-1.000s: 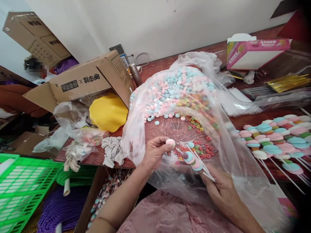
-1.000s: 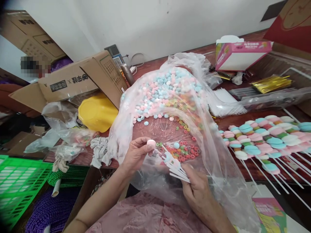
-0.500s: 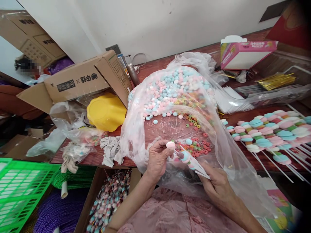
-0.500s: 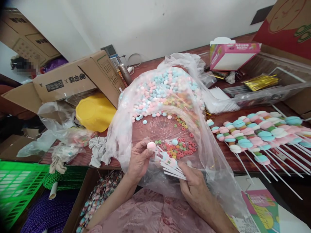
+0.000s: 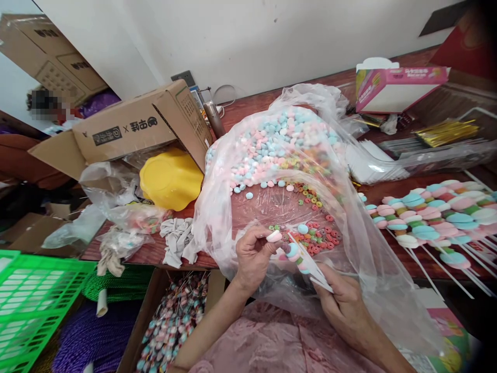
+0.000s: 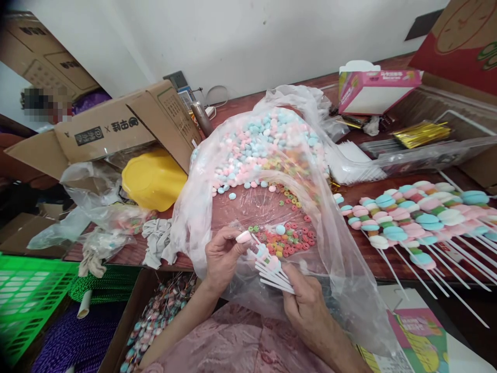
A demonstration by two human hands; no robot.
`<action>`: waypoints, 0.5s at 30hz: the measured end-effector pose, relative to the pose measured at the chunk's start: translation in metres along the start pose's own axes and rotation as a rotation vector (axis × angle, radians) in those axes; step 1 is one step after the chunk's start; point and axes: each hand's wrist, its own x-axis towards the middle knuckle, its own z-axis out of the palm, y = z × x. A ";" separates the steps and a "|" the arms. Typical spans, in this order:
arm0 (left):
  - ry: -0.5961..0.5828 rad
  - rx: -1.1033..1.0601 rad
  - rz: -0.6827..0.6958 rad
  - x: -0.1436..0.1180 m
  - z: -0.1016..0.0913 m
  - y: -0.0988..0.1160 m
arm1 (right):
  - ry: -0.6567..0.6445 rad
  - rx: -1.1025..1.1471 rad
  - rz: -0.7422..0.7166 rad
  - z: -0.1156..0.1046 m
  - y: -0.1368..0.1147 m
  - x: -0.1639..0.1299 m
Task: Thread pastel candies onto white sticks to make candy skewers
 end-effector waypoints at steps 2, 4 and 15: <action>-0.012 0.022 0.009 -0.001 -0.001 0.000 | 0.010 0.025 -0.002 0.002 -0.003 0.002; -0.027 0.051 0.014 -0.003 -0.001 0.000 | 0.008 0.041 0.010 0.004 -0.004 0.002; -0.064 -0.027 -0.091 -0.013 0.009 -0.003 | 0.017 0.056 0.081 0.006 -0.004 0.010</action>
